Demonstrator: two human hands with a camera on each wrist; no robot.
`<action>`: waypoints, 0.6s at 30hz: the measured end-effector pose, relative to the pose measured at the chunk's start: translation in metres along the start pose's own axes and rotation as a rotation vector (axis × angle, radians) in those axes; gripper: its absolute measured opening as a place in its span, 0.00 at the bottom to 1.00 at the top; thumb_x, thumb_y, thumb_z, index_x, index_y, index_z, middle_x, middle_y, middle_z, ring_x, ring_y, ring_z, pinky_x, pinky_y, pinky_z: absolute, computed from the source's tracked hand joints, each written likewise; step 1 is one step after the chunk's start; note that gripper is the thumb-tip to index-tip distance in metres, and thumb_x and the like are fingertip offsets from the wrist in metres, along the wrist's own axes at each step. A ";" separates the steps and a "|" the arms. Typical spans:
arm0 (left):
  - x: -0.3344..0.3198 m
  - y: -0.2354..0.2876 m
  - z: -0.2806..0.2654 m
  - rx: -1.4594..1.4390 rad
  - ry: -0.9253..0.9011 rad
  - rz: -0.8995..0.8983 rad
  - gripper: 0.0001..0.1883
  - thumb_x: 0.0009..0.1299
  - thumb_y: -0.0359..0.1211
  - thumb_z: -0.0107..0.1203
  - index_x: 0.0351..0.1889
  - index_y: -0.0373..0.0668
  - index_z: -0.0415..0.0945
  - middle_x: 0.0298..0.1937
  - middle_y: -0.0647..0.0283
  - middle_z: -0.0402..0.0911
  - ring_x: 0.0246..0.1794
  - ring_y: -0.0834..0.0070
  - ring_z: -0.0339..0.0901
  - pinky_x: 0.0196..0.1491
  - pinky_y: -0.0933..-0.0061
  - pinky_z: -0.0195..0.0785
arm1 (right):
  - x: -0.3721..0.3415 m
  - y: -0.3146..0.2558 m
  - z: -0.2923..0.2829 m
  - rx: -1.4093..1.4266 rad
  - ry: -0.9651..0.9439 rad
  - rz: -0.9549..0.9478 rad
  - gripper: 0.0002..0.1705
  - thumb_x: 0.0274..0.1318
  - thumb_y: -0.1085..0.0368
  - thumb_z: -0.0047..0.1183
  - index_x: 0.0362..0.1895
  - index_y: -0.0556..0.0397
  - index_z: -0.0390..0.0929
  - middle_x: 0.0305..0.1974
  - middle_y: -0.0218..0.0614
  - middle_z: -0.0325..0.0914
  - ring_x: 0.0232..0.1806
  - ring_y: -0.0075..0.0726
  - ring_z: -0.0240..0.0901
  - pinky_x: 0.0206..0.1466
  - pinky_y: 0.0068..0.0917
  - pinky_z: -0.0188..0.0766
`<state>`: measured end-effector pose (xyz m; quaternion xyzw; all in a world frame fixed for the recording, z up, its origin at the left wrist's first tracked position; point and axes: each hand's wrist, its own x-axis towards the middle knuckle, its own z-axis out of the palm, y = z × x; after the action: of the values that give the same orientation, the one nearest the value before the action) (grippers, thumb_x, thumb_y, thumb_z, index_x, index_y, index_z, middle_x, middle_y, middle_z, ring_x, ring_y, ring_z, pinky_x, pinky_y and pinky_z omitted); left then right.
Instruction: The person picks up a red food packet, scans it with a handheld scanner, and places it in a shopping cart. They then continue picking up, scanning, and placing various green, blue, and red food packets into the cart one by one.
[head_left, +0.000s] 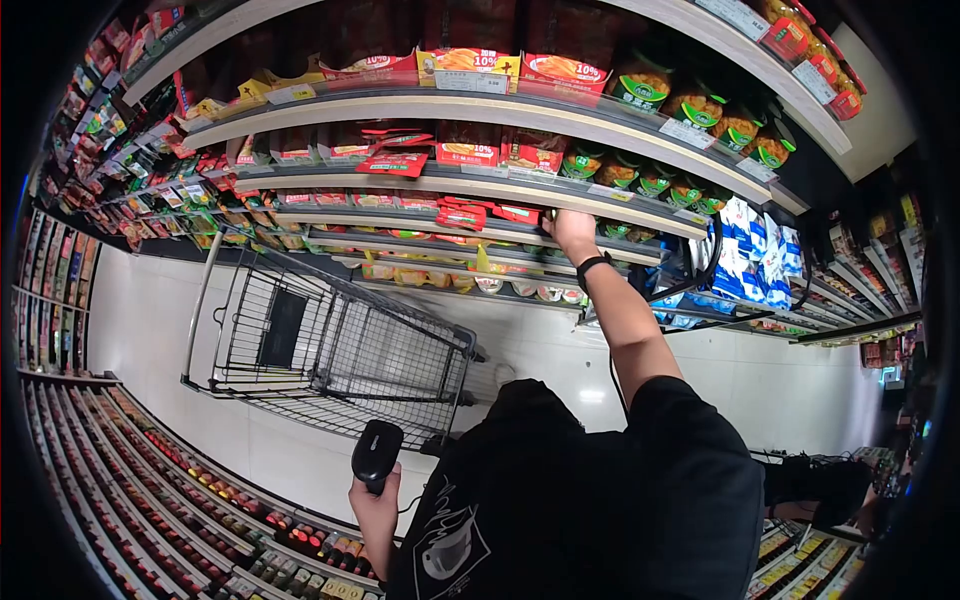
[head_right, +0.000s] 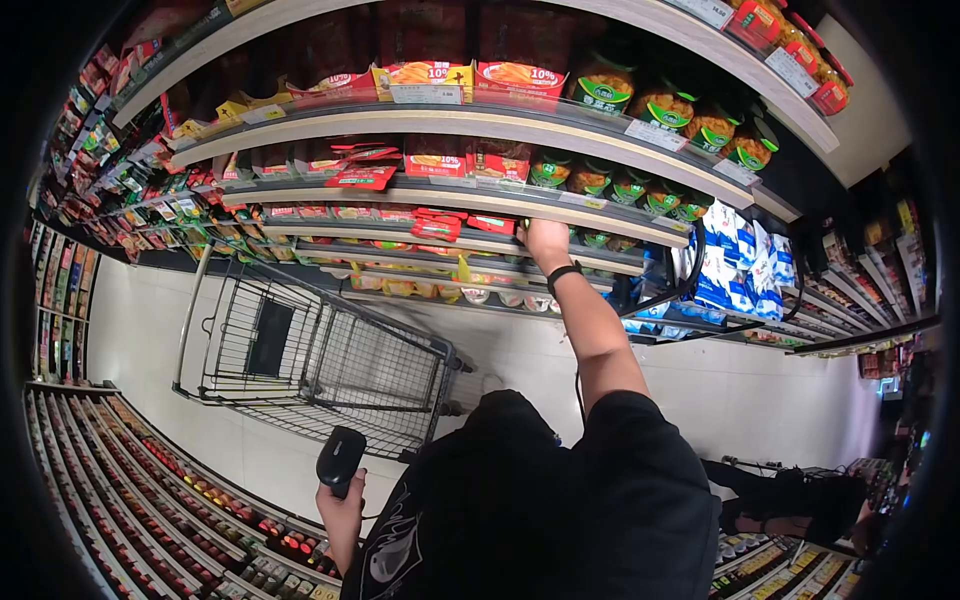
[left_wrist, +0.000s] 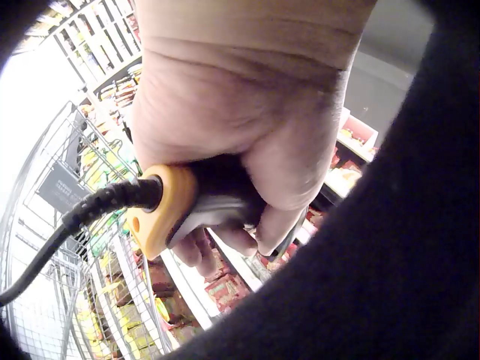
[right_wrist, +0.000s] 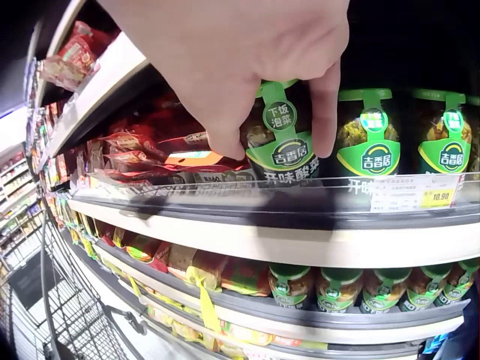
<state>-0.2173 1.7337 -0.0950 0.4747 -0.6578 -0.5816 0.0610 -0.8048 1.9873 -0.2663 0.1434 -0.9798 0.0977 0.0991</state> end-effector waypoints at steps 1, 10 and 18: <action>0.002 -0.002 -0.001 0.008 -0.004 0.011 0.13 0.73 0.30 0.72 0.52 0.35 0.85 0.40 0.67 0.89 0.38 0.85 0.78 0.44 0.77 0.72 | -0.005 0.000 -0.008 0.030 -0.023 -0.008 0.25 0.56 0.44 0.71 0.48 0.49 0.85 0.44 0.51 0.88 0.45 0.57 0.87 0.48 0.51 0.85; 0.011 -0.004 -0.012 0.032 -0.046 0.053 0.13 0.73 0.29 0.71 0.52 0.34 0.85 0.39 0.67 0.89 0.37 0.85 0.78 0.42 0.77 0.72 | -0.053 -0.012 -0.040 0.036 0.078 -0.001 0.38 0.54 0.49 0.74 0.66 0.44 0.72 0.55 0.53 0.77 0.38 0.59 0.86 0.40 0.51 0.85; 0.016 0.004 -0.023 -0.022 -0.035 0.000 0.12 0.74 0.29 0.70 0.51 0.35 0.85 0.37 0.70 0.87 0.34 0.88 0.75 0.38 0.81 0.67 | -0.068 -0.017 -0.032 0.107 0.194 0.091 0.38 0.53 0.45 0.74 0.66 0.40 0.75 0.59 0.44 0.75 0.38 0.60 0.86 0.38 0.52 0.85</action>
<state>-0.2140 1.7053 -0.0918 0.4636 -0.6524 -0.5971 0.0548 -0.7304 1.9960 -0.2474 0.0937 -0.9645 0.1676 0.1813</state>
